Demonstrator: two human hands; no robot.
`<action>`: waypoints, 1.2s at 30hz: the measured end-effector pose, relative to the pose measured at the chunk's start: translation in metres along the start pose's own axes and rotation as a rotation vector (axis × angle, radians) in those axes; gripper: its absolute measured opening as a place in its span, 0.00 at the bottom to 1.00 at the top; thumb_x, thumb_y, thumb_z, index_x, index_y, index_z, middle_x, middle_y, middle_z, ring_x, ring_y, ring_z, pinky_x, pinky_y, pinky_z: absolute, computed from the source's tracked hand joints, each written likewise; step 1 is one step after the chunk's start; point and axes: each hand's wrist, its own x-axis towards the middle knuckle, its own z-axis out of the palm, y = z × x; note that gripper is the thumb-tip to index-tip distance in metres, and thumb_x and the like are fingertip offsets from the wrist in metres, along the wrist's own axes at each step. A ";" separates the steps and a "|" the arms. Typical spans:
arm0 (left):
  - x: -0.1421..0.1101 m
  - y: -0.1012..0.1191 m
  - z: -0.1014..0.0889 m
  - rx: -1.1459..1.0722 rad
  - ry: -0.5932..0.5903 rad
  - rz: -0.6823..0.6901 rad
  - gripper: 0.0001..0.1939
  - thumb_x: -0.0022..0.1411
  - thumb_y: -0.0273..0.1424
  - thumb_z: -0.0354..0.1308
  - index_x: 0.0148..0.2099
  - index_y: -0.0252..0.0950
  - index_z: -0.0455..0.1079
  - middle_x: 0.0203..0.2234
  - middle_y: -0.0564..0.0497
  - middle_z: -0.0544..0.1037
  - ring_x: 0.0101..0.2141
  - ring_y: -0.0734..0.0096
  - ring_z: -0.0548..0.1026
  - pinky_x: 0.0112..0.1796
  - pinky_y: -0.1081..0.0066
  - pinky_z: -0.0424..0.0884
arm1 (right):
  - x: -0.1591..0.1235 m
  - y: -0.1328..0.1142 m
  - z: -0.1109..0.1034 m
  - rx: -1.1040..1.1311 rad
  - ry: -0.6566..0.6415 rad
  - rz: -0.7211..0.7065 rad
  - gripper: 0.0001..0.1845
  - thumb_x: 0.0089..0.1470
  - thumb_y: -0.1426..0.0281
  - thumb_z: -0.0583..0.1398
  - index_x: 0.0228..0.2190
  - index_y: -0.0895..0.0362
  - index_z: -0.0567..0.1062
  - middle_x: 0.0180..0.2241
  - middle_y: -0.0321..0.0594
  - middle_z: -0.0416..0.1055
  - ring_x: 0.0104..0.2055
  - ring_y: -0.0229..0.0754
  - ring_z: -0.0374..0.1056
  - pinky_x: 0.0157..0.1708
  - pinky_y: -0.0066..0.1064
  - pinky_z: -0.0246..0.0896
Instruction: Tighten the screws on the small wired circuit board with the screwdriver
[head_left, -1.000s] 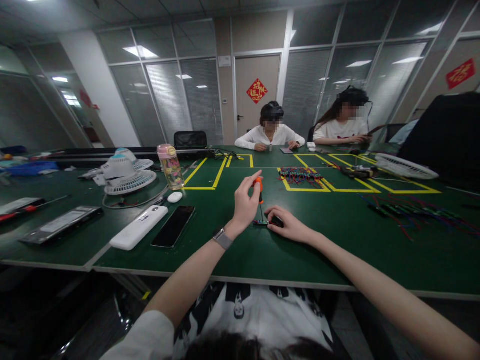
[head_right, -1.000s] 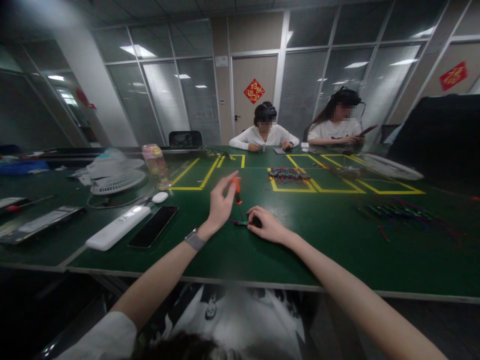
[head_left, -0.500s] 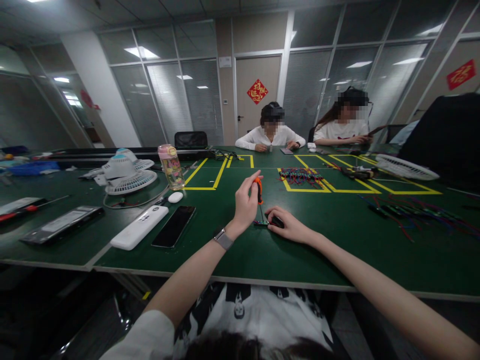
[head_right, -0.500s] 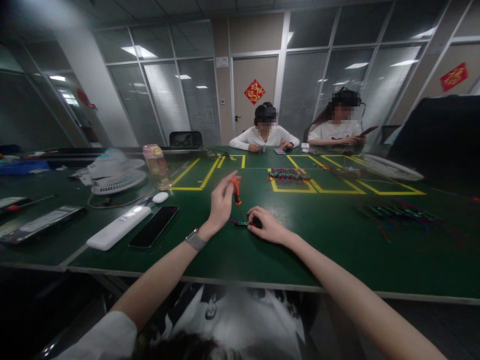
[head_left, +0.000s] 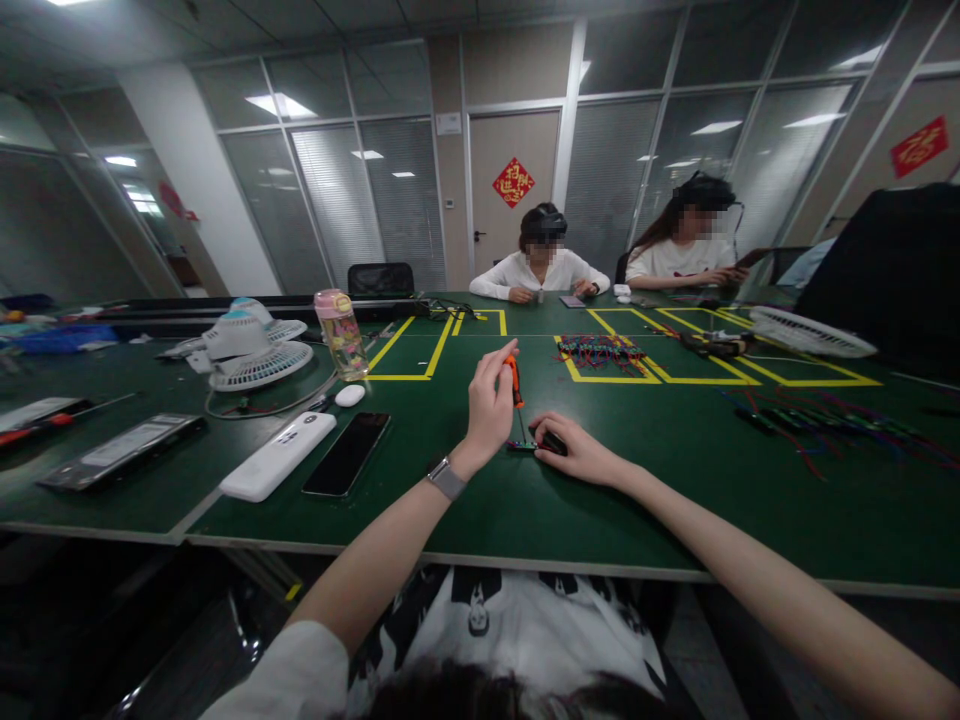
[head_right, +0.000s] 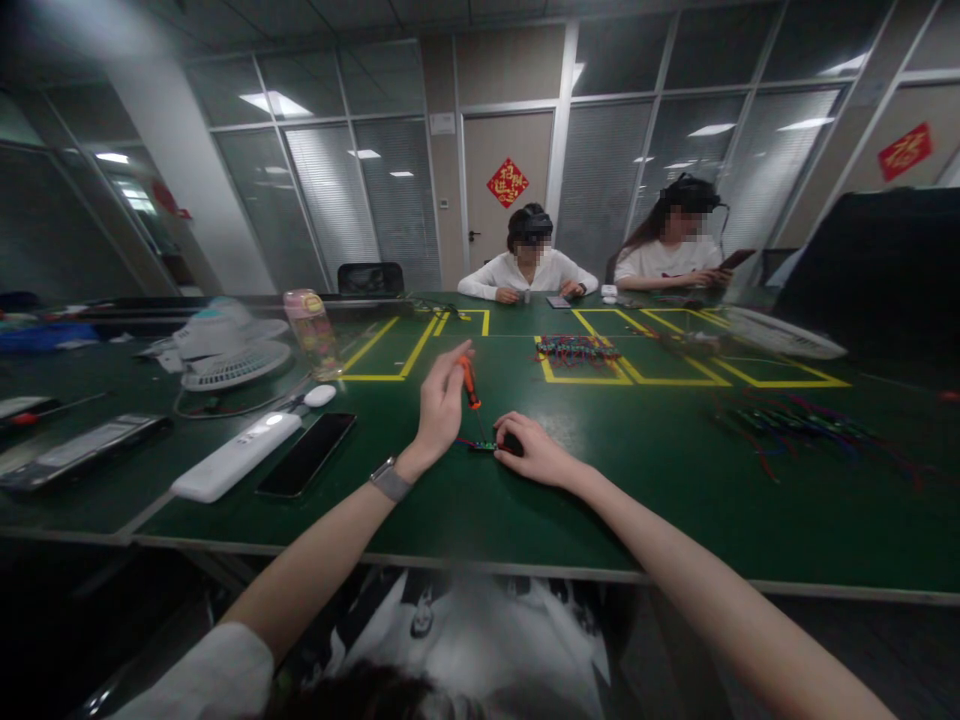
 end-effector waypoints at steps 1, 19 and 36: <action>0.000 -0.001 0.001 -0.009 0.003 -0.006 0.17 0.70 0.29 0.45 0.57 0.38 0.66 0.47 0.46 0.74 0.49 0.68 0.71 0.52 0.66 0.65 | 0.000 0.000 0.000 -0.002 -0.001 -0.001 0.04 0.52 0.74 0.61 0.31 0.56 0.69 0.44 0.45 0.68 0.47 0.47 0.66 0.49 0.42 0.60; 0.000 0.003 0.000 0.024 0.018 0.009 0.16 0.70 0.29 0.44 0.55 0.38 0.67 0.45 0.47 0.74 0.46 0.68 0.71 0.49 0.68 0.66 | -0.001 -0.001 0.000 -0.011 0.007 -0.007 0.05 0.52 0.73 0.61 0.31 0.55 0.69 0.44 0.45 0.68 0.48 0.48 0.66 0.49 0.43 0.61; 0.000 0.003 0.000 0.006 -0.002 -0.015 0.16 0.70 0.30 0.44 0.55 0.38 0.67 0.42 0.48 0.74 0.44 0.69 0.71 0.48 0.68 0.66 | 0.000 -0.001 0.000 -0.020 -0.009 0.000 0.04 0.53 0.72 0.61 0.32 0.55 0.68 0.44 0.45 0.68 0.48 0.48 0.65 0.50 0.43 0.60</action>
